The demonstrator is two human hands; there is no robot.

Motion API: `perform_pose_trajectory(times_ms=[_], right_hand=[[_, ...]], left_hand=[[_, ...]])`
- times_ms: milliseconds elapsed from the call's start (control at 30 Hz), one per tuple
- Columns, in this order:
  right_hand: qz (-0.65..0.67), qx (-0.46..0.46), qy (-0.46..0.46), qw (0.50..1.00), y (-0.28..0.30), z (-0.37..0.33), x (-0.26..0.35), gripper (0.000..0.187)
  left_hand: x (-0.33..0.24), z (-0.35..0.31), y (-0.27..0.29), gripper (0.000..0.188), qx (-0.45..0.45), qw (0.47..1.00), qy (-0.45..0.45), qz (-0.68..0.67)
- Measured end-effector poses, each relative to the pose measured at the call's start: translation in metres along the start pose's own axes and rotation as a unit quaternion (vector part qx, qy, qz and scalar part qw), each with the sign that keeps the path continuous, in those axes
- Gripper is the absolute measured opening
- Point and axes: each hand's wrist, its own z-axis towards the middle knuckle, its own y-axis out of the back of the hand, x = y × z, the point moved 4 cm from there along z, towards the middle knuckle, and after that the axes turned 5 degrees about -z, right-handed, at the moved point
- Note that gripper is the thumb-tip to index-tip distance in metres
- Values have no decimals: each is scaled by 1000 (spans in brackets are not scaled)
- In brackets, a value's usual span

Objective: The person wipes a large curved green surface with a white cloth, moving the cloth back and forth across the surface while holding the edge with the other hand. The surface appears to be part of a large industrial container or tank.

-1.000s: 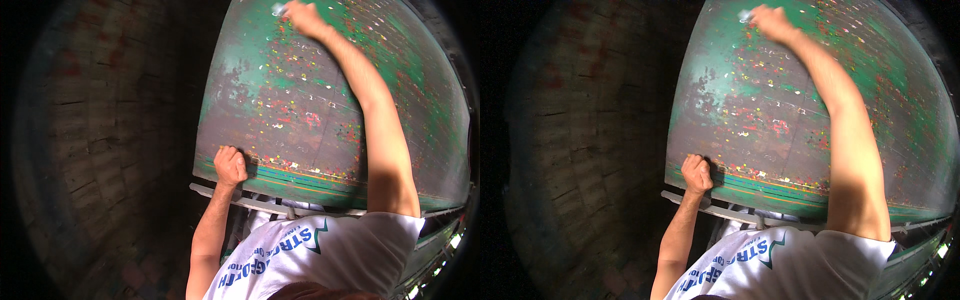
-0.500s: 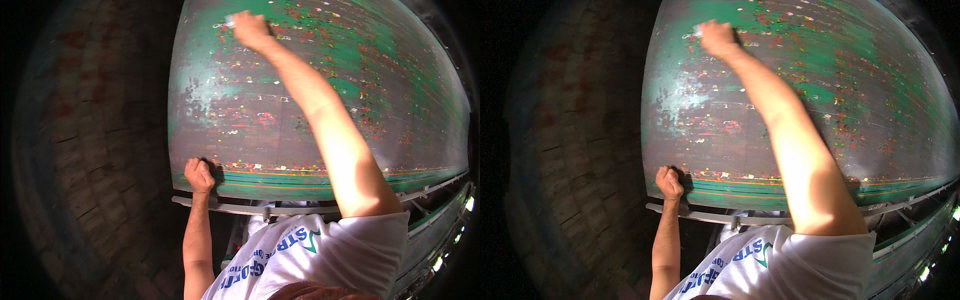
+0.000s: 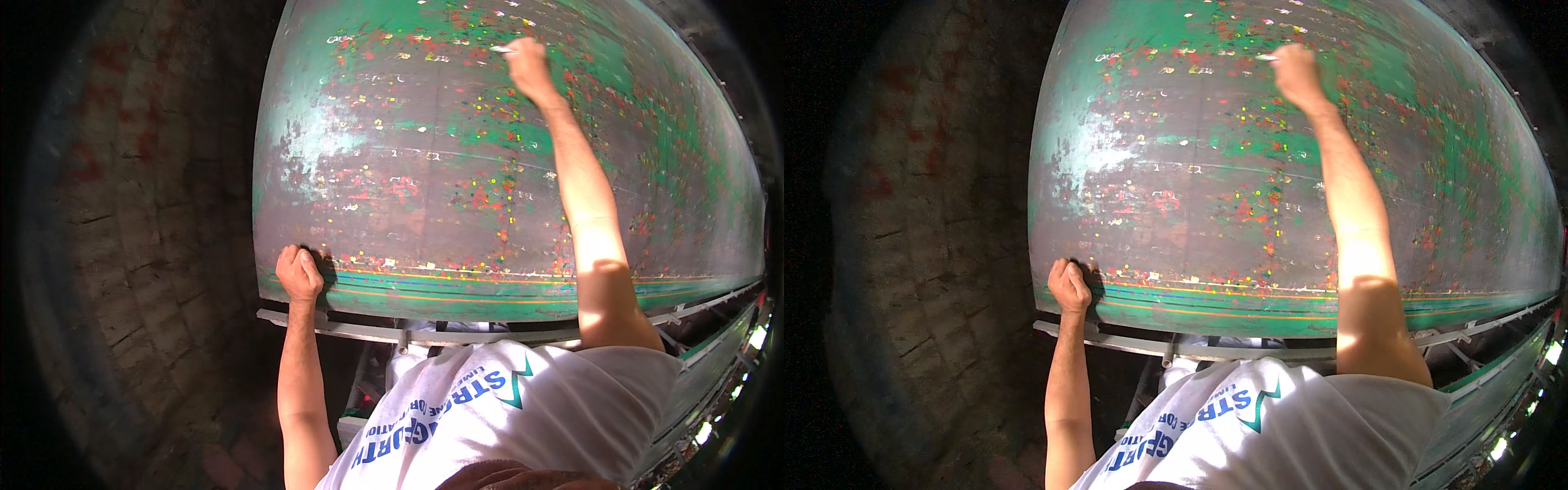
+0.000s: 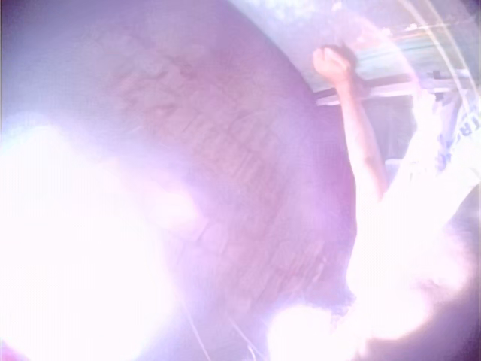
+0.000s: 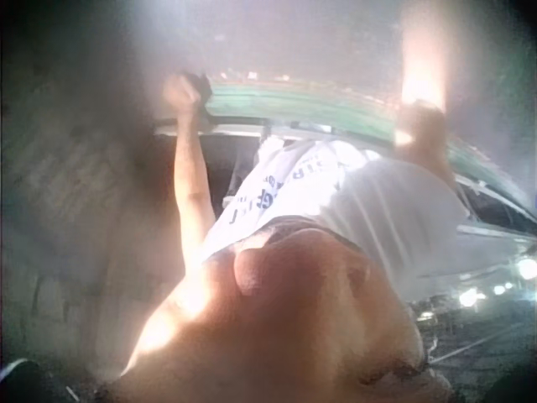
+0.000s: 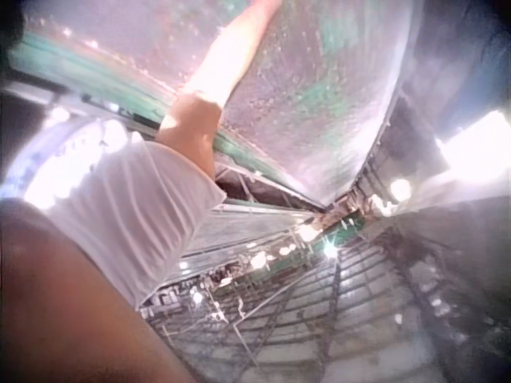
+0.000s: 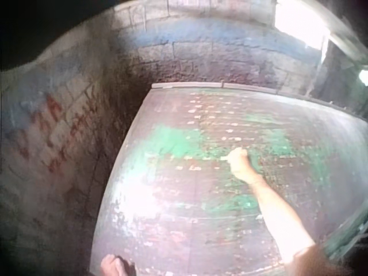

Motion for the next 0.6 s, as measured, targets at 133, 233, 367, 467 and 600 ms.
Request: perform_pose_trajectory(times_ms=[133,233,367,467,600], right_hand=[[77,59,219,971,19,-65,124,12],[123,225,321,912,75,-180,217,18],[209,357,479,774,126,-285,264,14],[164,150,428,876,104,-219,195,16],[-44,91,123,987,46,-73,52,18]], left_hand=[[-6,3,0,35,2,1000,-1,8],[-6,2,-1,36,-5,1000,3,10],[-3,2,-3,37,9,1000,-1,23],[-2,2,-3,36,8,1000,-3,22],[-1,-1,-5,37,11,1000,4,27]])
